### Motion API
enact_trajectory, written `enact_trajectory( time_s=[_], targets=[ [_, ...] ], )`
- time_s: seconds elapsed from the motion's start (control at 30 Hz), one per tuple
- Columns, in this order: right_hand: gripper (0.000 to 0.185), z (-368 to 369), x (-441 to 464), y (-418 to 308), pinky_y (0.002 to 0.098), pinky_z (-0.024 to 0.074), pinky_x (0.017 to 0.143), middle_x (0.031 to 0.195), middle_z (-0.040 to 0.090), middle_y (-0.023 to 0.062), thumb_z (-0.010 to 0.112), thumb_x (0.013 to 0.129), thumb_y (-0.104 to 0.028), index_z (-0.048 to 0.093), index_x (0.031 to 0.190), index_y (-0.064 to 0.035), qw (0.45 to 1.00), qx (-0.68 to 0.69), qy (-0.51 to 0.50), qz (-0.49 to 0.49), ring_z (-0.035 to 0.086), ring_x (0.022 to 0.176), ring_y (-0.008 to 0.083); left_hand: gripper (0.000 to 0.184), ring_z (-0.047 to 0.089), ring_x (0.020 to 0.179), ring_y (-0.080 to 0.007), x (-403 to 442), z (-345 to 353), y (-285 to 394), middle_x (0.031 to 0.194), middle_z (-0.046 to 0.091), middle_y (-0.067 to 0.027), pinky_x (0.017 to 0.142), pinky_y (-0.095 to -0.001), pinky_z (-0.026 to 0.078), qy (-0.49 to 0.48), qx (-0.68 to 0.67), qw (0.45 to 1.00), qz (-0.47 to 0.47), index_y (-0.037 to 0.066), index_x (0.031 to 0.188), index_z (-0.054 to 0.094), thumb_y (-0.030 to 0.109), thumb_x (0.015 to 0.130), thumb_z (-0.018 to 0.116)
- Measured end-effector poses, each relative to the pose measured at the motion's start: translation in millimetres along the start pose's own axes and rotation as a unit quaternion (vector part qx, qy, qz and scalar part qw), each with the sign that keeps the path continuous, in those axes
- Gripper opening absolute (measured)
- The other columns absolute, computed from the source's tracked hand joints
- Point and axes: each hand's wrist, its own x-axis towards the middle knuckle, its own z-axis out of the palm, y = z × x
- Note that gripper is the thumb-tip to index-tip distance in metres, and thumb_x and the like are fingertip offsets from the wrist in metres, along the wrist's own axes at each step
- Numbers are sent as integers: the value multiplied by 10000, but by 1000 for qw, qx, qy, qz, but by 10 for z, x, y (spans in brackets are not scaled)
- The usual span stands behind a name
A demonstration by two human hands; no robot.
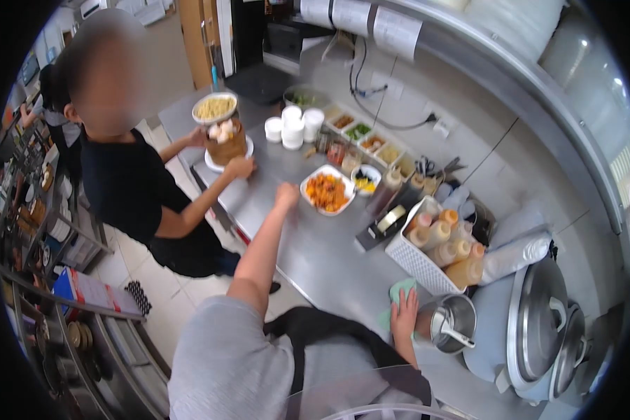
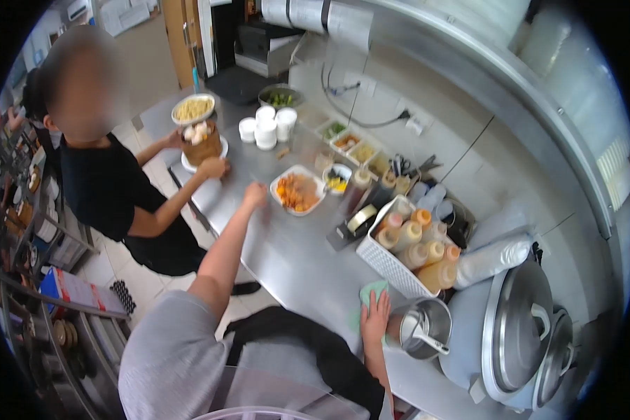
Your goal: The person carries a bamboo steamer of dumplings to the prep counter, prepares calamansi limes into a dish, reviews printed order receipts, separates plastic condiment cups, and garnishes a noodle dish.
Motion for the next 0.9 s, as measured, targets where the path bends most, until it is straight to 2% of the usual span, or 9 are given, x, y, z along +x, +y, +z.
enact_trajectory(
  time_s=[0.03, 0.07, 0.1, 0.13, 0.2, 0.47, 0.73, 0.8, 0.9],
  targets=[
    [471, 2, 1, -4, 474, 219, 1017, 1356, 281, 219, 504, 835, -236, 409, 1275, -95, 1000, 2, 2, 2, 273, 1244, 385, 301, 630, 710, -294, 172, 88, -20, 811, 628, -197, 689, -373, 500, -42, 10, 999, -12, -9, 826, 641, 245, 810, 480],
    [470, 0, 2, -6, 474, 223, 1016, 1352, 286, 221, 507, 832, -235, 414, 1270, -93, 1000, 4, 4, 3, 276, 1242, 387, 281, 635, 676, -288, 339, 241, -136, 806, 634, -190, 619, -388, 520, -36, 16, 995, 96, -10, 870, 630, 215, 817, 471],
    [470, 1, 27, -13, 474, 223, 1016, 1352, 286, 221, 507, 832, -235, 414, 1270, -93, 1000, 5, 19, -3, 276, 1242, 387, 226, 633, 636, -283, 225, 233, 71, 804, 632, -167, 526, -383, 537, -84, -285, 947, -121, 1, 912, 615, 123, 807, 455],
    [468, -18, 10, -33, 474, 226, 1015, 1350, 290, 221, 508, 829, -234, 419, 1265, -90, 1000, 2, 15, -1, 279, 1240, 387, 226, 633, 636, -283, 243, 244, 106, 804, 632, -167, 526, -383, 537, -81, -289, 947, -112, 1, 912, 615, 123, 807, 455],
    [466, -28, 11, -23, 474, 229, 1013, 1348, 293, 220, 510, 826, -233, 423, 1260, -86, 1000, -6, 8, 3, 281, 1239, 388, 238, 630, 619, -269, 245, 335, 111, 803, 623, -147, 478, -361, 545, -62, -315, 931, -172, 7, 959, 591, 38, 791, 426],
    [460, -20, -4, -29, 481, 228, 1014, 1348, 294, 217, 505, 826, -229, 429, 1258, -91, 1000, 10, 11, 1, 285, 1233, 392, 316, 636, 623, -242, 20, 96, -92, 809, 621, -164, 494, -329, 549, -71, -392, 903, -160, -59, 1040, 532, -26, 757, 394],
    [465, -29, -1, -41, 479, 223, 1017, 1351, 291, 213, 502, 828, -230, 422, 1265, -92, 1000, 6, 2, 2, 281, 1236, 394, 340, 638, 627, -243, -105, -164, -505, 831, 613, -165, 484, -300, 551, 35, -524, 833, -174, -58, 1062, 510, -33, 744, 394],
    [466, -32, 5, -43, 479, 222, 1018, 1352, 290, 213, 502, 829, -230, 420, 1266, -92, 1000, 6, 1, 3, 280, 1237, 393, 356, 634, 632, -243, -52, -187, -594, 866, 599, -162, 475, -302, 551, 103, -544, 812, -184, -57, 1091, 468, -45, 743, 395],
    [467, -22, 1, -37, 478, 220, 1020, 1352, 289, 213, 502, 828, -230, 420, 1266, -89, 1000, 6, -3, 5, 279, 1238, 392, 393, 627, 685, -238, -41, -219, -640, 910, 574, -159, 497, -294, 552, 125, -586, 779, -185, -38, 1148, 392, -45, 757, 432]
  ],
)
